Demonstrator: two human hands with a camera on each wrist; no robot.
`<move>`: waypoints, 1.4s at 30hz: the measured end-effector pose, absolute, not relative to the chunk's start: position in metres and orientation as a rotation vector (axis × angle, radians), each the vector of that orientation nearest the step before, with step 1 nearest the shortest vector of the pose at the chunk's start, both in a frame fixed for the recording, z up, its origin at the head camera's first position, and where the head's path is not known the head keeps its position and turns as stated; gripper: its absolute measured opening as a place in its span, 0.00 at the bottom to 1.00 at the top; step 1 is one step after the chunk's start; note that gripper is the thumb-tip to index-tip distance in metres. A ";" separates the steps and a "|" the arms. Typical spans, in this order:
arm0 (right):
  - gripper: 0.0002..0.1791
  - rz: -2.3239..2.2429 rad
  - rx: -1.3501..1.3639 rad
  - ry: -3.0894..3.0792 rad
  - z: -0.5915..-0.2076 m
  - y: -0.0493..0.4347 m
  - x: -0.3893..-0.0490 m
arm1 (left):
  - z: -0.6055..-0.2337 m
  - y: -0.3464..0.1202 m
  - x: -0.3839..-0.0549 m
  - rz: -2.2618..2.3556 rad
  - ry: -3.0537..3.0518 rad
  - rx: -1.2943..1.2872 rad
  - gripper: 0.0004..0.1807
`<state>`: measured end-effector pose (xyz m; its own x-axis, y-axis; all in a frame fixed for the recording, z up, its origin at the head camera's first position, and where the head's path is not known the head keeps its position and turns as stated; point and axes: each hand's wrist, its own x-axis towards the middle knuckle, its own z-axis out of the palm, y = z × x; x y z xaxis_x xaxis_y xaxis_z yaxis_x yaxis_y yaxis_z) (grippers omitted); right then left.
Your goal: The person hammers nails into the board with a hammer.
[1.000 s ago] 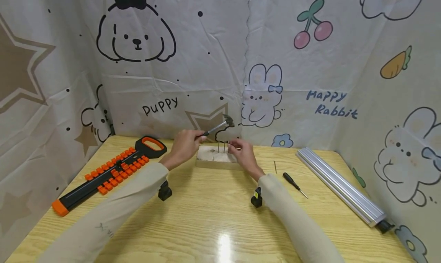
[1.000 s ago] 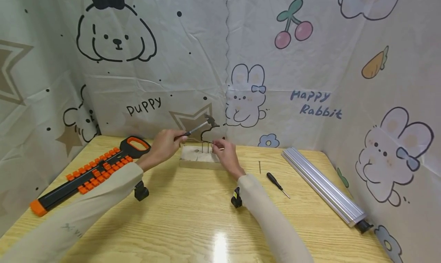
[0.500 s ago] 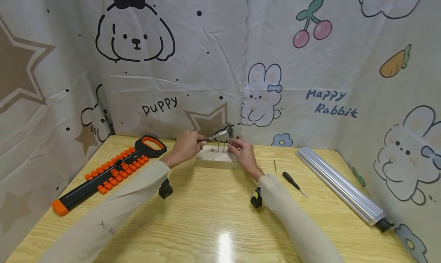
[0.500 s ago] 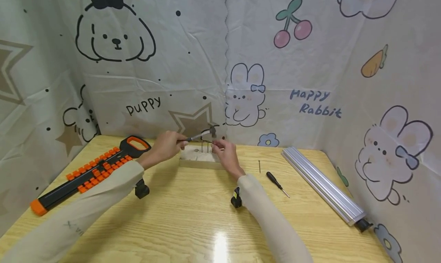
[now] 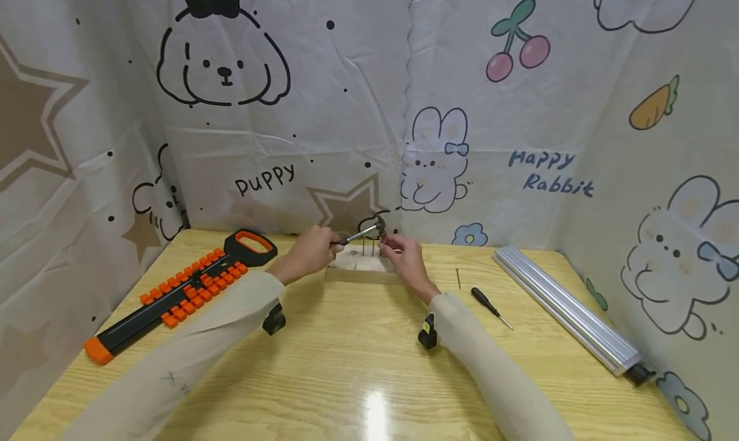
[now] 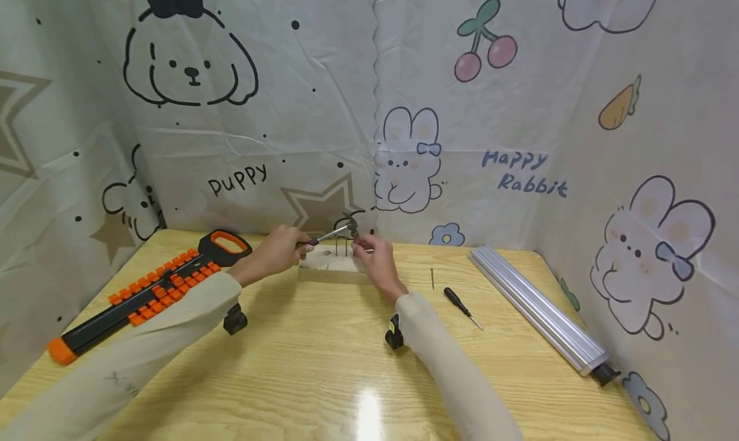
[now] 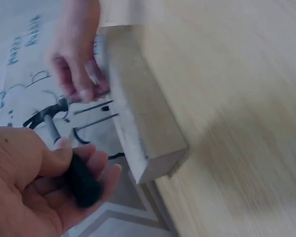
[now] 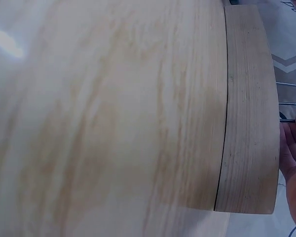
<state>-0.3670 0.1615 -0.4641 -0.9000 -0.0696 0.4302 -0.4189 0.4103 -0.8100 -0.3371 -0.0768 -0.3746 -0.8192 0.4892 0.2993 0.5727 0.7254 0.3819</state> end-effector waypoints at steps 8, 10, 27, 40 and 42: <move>0.07 1.504 0.434 -2.353 -0.466 0.160 -0.365 | -0.373 -0.077 -0.338 -0.901 -2.569 -0.775 0.11; 0.07 1.503 0.441 -2.350 -0.465 0.160 -0.366 | -0.376 -0.080 -0.339 -0.871 -2.580 -0.783 0.10; 0.08 1.507 0.456 -2.335 -0.465 0.157 -0.367 | -0.378 -0.079 -0.335 -0.656 -2.720 -0.786 0.10; 0.07 1.503 0.422 -2.343 -0.467 0.161 -0.366 | -0.377 -0.072 -0.337 -0.591 -2.685 -0.798 0.08; 0.08 1.504 0.414 -2.338 -0.466 0.161 -0.366 | -0.377 -0.070 -0.339 -0.549 -2.691 -0.829 0.10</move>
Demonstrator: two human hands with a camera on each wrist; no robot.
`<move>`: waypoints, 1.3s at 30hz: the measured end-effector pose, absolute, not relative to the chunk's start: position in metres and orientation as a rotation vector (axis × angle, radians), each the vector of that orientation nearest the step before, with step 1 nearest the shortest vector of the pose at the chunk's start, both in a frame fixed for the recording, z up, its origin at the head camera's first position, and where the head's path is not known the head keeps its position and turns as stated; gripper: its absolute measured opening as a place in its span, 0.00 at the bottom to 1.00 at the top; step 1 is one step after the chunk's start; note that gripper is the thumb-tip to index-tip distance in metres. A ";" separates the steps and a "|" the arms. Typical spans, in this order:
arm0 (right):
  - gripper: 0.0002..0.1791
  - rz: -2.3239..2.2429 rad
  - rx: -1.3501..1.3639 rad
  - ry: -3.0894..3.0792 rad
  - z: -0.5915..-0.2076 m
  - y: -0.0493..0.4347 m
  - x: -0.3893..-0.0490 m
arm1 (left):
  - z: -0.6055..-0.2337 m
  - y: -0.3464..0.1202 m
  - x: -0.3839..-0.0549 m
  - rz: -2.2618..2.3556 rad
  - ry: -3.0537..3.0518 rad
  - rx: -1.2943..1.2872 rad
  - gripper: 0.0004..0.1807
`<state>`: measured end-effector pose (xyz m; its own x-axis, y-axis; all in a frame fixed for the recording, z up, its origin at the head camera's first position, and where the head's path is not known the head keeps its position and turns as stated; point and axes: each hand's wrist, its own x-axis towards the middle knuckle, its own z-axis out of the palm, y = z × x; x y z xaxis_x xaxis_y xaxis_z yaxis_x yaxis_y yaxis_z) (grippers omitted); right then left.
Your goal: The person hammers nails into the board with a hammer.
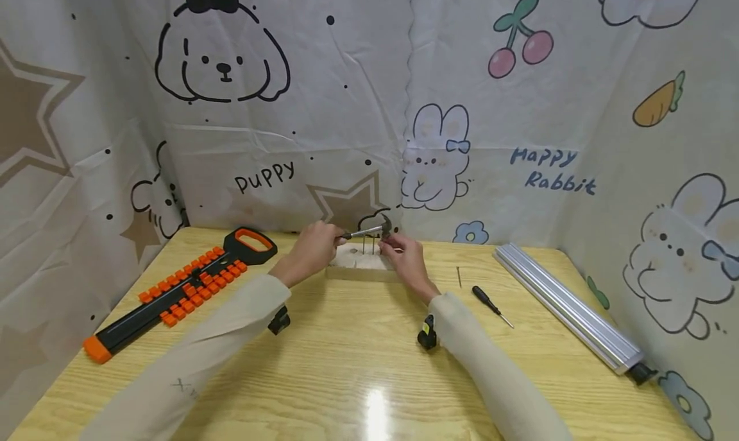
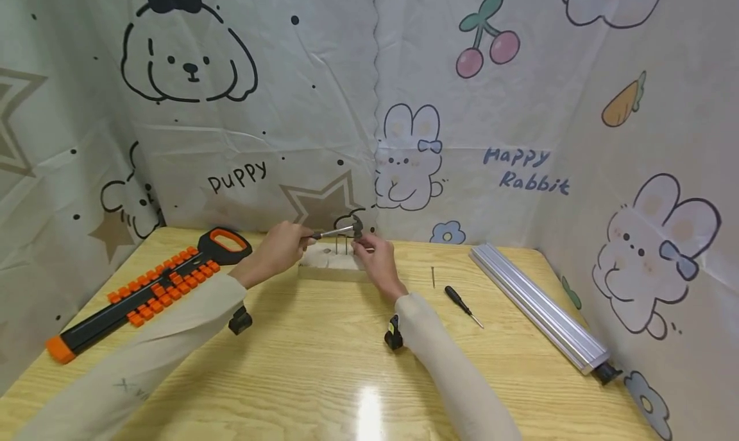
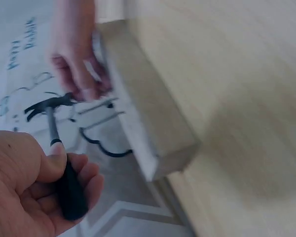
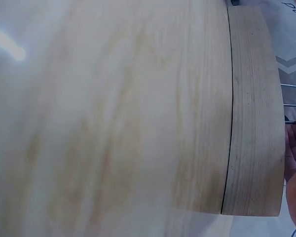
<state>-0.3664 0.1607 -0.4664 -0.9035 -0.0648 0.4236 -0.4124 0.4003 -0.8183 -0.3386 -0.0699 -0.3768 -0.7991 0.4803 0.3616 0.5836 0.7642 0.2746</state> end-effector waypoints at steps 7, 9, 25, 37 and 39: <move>0.06 1.499 0.427 -2.331 -0.468 0.162 -0.366 | -0.363 -0.069 -0.340 -0.924 -2.573 -0.774 0.11; 0.05 1.491 0.430 -2.332 -0.468 0.162 -0.366 | -0.367 -0.071 -0.341 -0.872 -2.625 -0.801 0.11; 0.06 1.494 0.424 -2.328 -0.467 0.161 -0.364 | -0.384 -0.077 -0.339 -0.953 -2.700 -0.817 0.11; 0.06 1.501 0.420 -2.320 -0.467 0.161 -0.364 | -0.394 -0.081 -0.336 -1.217 -2.923 -0.857 0.08; 0.06 1.502 0.434 -2.319 -0.468 0.160 -0.363 | -0.392 -0.082 -0.335 -1.215 -2.929 -0.858 0.09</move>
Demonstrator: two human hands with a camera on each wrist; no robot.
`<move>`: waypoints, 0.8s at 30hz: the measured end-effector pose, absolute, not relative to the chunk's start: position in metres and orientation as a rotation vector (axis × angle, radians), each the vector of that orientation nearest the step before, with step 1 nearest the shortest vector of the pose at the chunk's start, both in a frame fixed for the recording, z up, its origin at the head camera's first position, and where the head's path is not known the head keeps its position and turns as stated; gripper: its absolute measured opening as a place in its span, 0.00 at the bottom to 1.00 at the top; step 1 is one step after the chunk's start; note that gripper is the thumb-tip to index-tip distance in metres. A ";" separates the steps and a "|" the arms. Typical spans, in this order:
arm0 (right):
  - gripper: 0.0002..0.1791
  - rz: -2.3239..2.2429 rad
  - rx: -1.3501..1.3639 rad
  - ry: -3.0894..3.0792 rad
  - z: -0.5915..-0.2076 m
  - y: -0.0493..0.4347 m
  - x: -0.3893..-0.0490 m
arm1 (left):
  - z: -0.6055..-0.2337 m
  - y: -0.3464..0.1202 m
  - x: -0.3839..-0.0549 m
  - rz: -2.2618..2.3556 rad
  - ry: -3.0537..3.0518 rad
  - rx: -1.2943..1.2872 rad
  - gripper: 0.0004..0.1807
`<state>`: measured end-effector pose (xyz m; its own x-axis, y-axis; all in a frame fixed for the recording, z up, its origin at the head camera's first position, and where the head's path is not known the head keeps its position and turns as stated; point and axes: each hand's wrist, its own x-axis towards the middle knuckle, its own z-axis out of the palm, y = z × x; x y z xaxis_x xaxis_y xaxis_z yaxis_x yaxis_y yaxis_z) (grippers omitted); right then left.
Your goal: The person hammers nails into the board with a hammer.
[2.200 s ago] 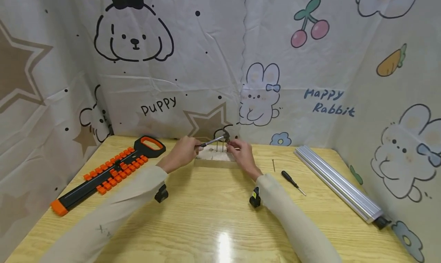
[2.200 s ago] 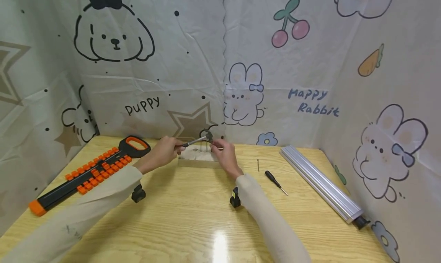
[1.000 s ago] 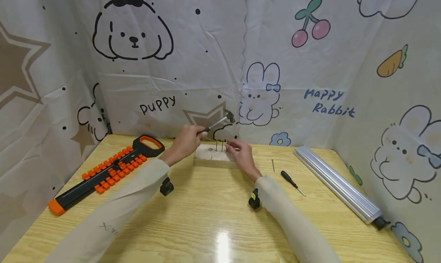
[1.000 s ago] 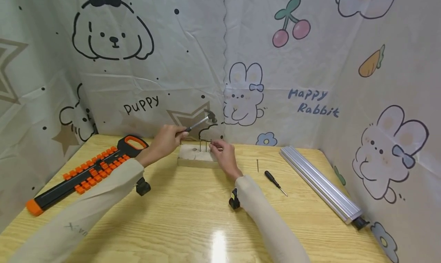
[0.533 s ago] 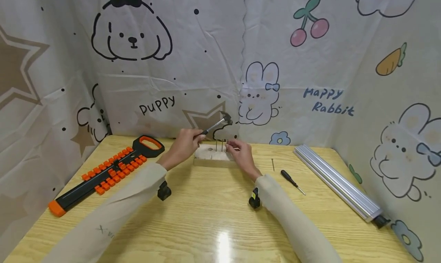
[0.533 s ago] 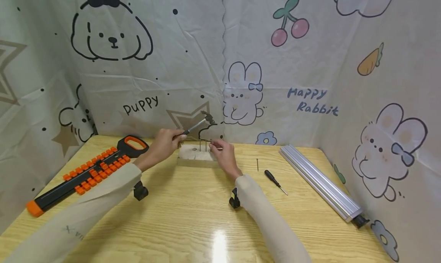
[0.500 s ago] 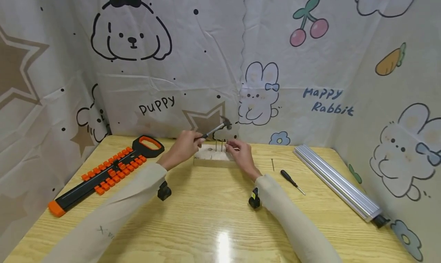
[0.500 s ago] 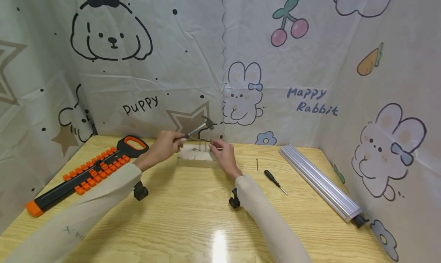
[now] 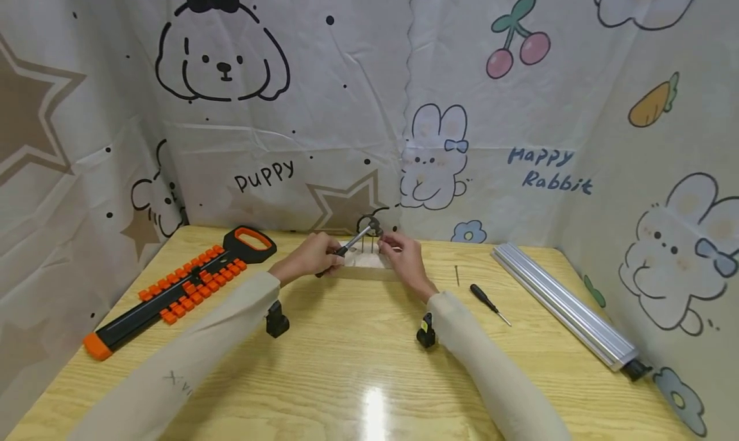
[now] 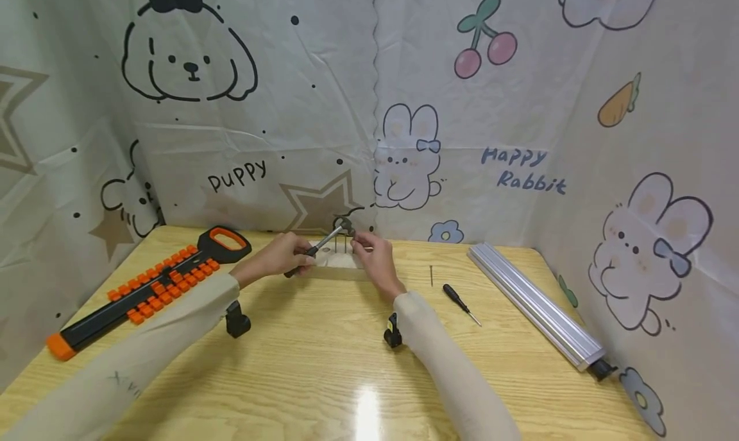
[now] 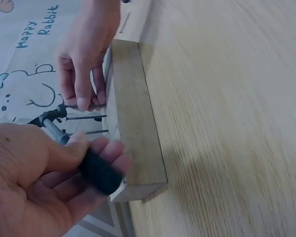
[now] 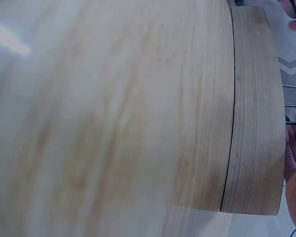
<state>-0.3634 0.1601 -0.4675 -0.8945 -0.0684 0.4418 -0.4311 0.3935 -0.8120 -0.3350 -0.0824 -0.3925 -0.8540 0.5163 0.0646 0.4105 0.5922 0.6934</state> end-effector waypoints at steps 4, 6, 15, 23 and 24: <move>0.09 1.497 0.453 -2.330 -0.468 0.160 -0.363 | -0.390 -0.084 -0.336 1.192 2.707 0.745 0.10; 0.10 1.498 0.444 -2.336 -0.468 0.161 -0.362 | -0.388 -0.084 -0.337 1.235 2.724 0.735 0.12; 0.10 1.503 0.450 -2.328 -0.468 0.164 -0.363 | -0.382 -0.079 -0.343 1.009 2.864 0.801 0.11; 0.11 1.516 0.451 -2.332 -0.468 0.164 -0.365 | -0.377 -0.077 -0.342 0.922 3.013 0.867 0.09; 0.11 1.516 0.453 -2.331 -0.468 0.164 -0.365 | -0.379 -0.077 -0.341 0.884 3.019 0.910 0.09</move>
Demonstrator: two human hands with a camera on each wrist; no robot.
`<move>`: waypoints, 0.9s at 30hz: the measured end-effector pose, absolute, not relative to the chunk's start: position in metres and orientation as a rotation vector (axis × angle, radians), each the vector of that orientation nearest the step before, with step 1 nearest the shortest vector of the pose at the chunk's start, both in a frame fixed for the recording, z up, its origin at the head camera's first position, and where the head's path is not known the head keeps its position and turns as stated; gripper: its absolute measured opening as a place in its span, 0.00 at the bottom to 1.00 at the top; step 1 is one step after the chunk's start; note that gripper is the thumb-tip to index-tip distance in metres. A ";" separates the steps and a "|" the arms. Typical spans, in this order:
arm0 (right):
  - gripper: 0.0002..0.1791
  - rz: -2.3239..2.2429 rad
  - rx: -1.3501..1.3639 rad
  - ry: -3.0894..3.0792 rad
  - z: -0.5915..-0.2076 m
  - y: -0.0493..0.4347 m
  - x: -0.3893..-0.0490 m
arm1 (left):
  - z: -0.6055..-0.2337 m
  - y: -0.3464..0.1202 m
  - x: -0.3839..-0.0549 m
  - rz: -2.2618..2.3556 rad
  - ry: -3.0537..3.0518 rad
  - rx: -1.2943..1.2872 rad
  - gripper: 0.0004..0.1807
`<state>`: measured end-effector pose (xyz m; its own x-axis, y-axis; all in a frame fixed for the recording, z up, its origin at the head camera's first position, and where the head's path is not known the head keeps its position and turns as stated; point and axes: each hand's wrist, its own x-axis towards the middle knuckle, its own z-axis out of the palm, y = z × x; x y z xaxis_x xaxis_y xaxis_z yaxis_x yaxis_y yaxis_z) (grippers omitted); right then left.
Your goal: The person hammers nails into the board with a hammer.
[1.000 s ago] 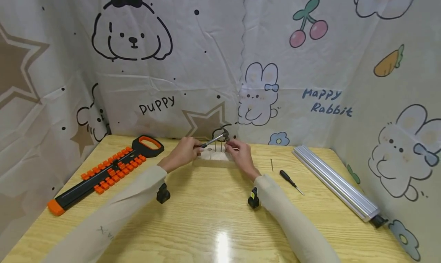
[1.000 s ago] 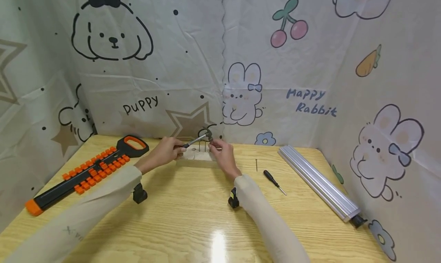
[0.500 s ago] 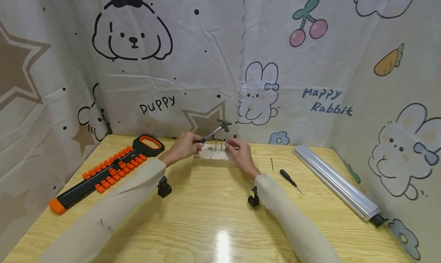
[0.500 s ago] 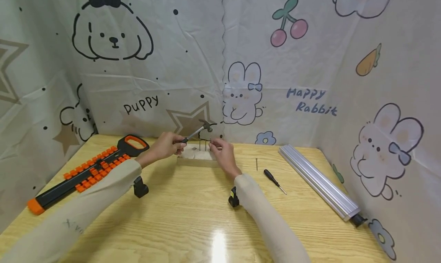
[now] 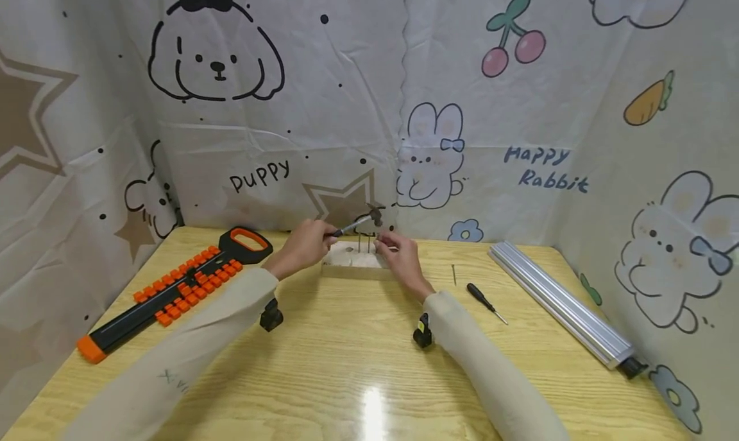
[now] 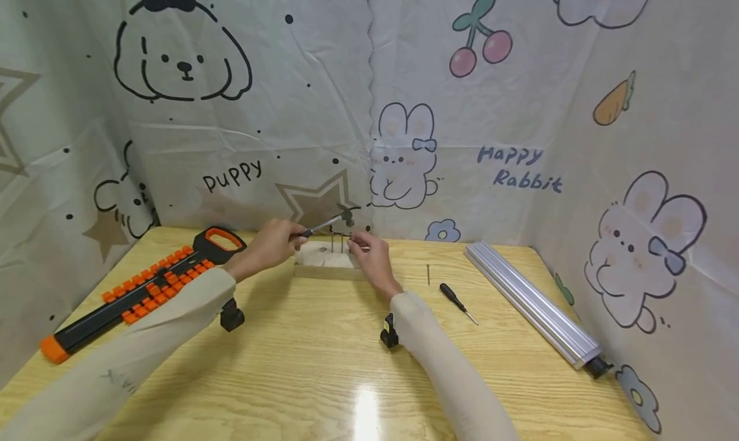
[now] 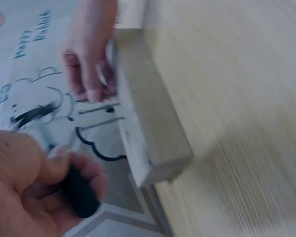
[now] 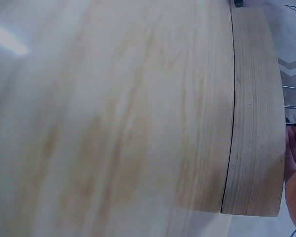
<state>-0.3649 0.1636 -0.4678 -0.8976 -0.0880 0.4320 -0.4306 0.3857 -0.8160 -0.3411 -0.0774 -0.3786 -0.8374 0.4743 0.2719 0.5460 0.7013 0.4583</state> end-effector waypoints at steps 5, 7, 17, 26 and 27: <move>0.11 1.505 0.464 -2.328 -0.467 0.162 -0.364 | -0.383 -0.078 -0.339 -0.780 -2.787 -0.883 0.08; 0.11 1.498 0.467 -2.331 -0.467 0.162 -0.364 | -0.381 -0.077 -0.340 -0.831 -2.771 -0.830 0.08; 0.08 1.474 0.462 -2.335 -0.467 0.160 -0.364 | -0.375 -0.076 -0.342 -0.649 -2.864 -0.828 0.09; 0.09 1.499 0.454 -2.332 -0.467 0.163 -0.361 | -0.382 -0.077 -0.341 -0.874 -2.732 -0.782 0.11; 0.10 1.497 0.461 -2.333 -0.467 0.163 -0.362 | -0.381 -0.077 -0.341 -0.930 -2.702 -0.769 0.11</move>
